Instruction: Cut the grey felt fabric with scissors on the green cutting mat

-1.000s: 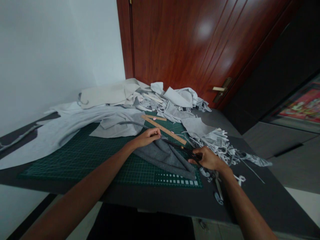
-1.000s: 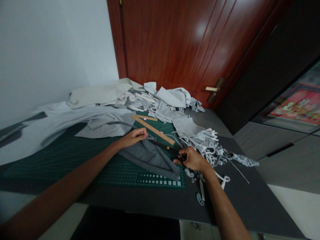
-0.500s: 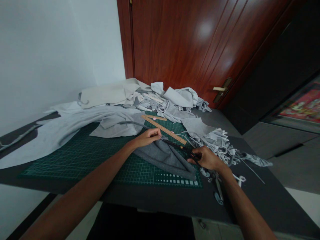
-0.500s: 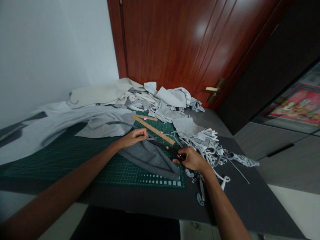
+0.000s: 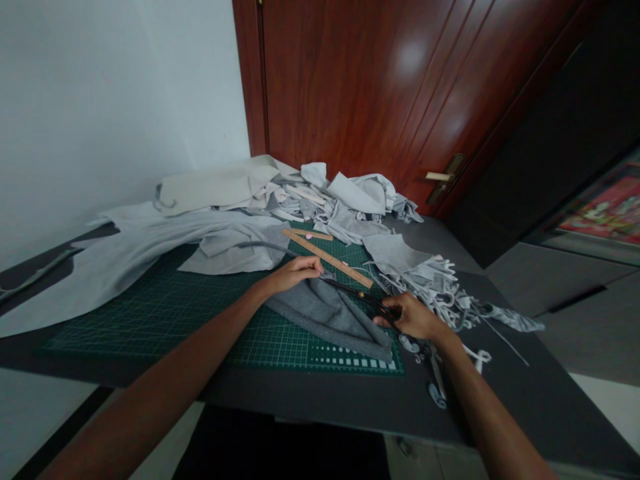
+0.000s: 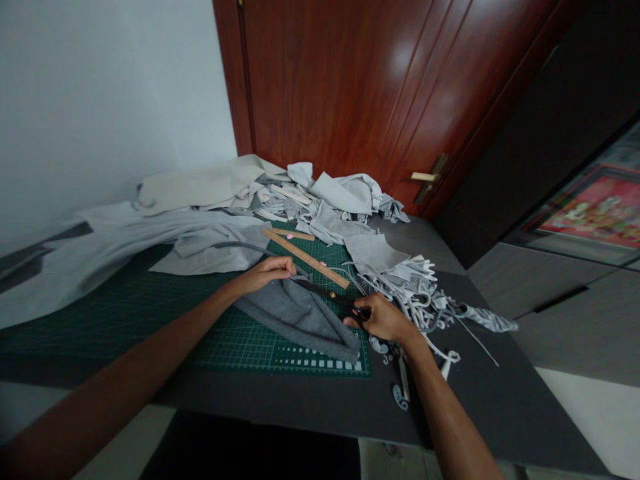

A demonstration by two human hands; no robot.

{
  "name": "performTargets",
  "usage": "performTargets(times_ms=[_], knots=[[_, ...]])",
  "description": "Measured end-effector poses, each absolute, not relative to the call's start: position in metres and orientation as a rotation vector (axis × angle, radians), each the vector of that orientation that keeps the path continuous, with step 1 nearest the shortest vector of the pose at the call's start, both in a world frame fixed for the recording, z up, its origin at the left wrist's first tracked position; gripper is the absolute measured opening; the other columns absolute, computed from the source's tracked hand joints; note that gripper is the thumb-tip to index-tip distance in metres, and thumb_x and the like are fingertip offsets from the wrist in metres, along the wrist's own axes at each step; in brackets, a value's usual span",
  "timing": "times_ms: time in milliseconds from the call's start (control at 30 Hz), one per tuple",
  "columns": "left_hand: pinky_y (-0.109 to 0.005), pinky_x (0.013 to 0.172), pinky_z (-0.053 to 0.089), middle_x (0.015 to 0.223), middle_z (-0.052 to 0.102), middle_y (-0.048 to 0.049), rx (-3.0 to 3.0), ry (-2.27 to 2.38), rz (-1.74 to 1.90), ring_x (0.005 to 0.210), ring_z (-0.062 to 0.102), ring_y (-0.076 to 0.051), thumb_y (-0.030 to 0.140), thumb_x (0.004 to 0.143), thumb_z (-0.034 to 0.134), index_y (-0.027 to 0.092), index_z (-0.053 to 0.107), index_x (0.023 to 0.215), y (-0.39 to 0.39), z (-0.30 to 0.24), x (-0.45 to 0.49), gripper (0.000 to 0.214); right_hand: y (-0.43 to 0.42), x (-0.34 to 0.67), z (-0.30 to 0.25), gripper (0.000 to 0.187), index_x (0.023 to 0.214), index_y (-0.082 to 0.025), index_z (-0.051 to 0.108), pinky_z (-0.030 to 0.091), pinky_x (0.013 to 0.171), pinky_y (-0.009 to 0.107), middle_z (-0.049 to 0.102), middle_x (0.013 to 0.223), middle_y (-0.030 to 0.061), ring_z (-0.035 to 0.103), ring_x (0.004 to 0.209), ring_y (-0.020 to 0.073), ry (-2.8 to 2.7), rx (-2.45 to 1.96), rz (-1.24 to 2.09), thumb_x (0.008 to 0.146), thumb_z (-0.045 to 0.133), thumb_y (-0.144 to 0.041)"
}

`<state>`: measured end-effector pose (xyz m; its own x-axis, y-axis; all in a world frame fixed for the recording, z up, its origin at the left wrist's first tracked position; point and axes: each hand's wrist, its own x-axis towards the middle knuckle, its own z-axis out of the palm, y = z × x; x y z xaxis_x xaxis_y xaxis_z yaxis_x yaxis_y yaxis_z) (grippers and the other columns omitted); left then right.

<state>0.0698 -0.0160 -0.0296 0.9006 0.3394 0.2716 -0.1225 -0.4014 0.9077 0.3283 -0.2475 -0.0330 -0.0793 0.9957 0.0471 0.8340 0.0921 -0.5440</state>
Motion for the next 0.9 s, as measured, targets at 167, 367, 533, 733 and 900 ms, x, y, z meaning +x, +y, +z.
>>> performTargets(times_ms=[167, 367, 533, 733, 900], knots=[[-0.028, 0.075, 0.040, 0.079, 0.057, -0.0006, 1.941, 0.137, 0.512, 0.079, 0.054, -0.016, 0.035, 0.085, 0.059, 0.016, 0.054, 0.074, -0.0156, -0.0295, 0.0699, 0.022, -0.2482, 0.3262, -0.0301, 0.051, 0.059, -0.018, 0.045, 0.024, 0.051, 0.024, 0.037, 0.057, -0.0051, 0.036, 0.055, 0.0101, -1.960, -1.801, 0.595, 0.084, 0.066, -0.057], [-0.028, 0.077, 0.040, 0.078, 0.057, -0.0003, 1.976, 0.140, 0.509, 0.079, 0.054, -0.017, 0.036, 0.087, 0.057, 0.016, 0.056, 0.076, -0.0166, -0.0280, 0.0693, 0.023, -0.2487, 0.3253, -0.0302, 0.049, 0.060, -0.018, 0.046, 0.024, 0.051, 0.024, 0.038, 0.058, -0.0050, 0.035, 0.055, 0.0103, -1.929, -1.823, 0.619, 0.084, 0.065, -0.057], [-0.028, 0.076, 0.040, 0.077, 0.057, 0.0000, 2.003, 0.150, 0.517, 0.079, 0.054, -0.017, 0.037, 0.088, 0.057, 0.016, 0.057, 0.076, -0.0171, -0.0262, 0.0689, 0.023, -0.2486, 0.3250, -0.0312, 0.049, 0.061, -0.018, 0.049, 0.024, 0.051, 0.024, 0.038, 0.058, -0.0050, 0.036, 0.056, 0.0106, -1.913, -1.821, 0.637, 0.082, 0.067, -0.058], [-0.028, 0.078, 0.042, 0.080, 0.062, -0.0022, 2.004, 0.135, 0.508, 0.082, 0.057, -0.018, 0.036, 0.086, 0.060, 0.016, 0.059, 0.073, -0.0157, -0.0244, 0.0680, 0.024, -0.2488, 0.3230, -0.0290, 0.049, 0.060, -0.018, 0.048, 0.024, 0.050, 0.024, 0.039, 0.057, -0.0049, 0.037, 0.056, 0.0110, -1.921, -1.826, 0.611, 0.081, 0.068, -0.058], [-0.030, 0.082, 0.044, 0.084, 0.067, -0.0042, 1.967, 0.138, 0.501, 0.087, 0.061, -0.020, 0.037, 0.085, 0.064, 0.015, 0.063, 0.075, -0.0141, -0.0235, 0.0672, 0.023, -0.2482, 0.3241, -0.0309, 0.049, 0.062, -0.018, 0.049, 0.026, 0.051, 0.024, 0.042, 0.058, -0.0046, 0.038, 0.056, 0.0110, -1.919, -1.825, 0.586, 0.082, 0.068, -0.059]])
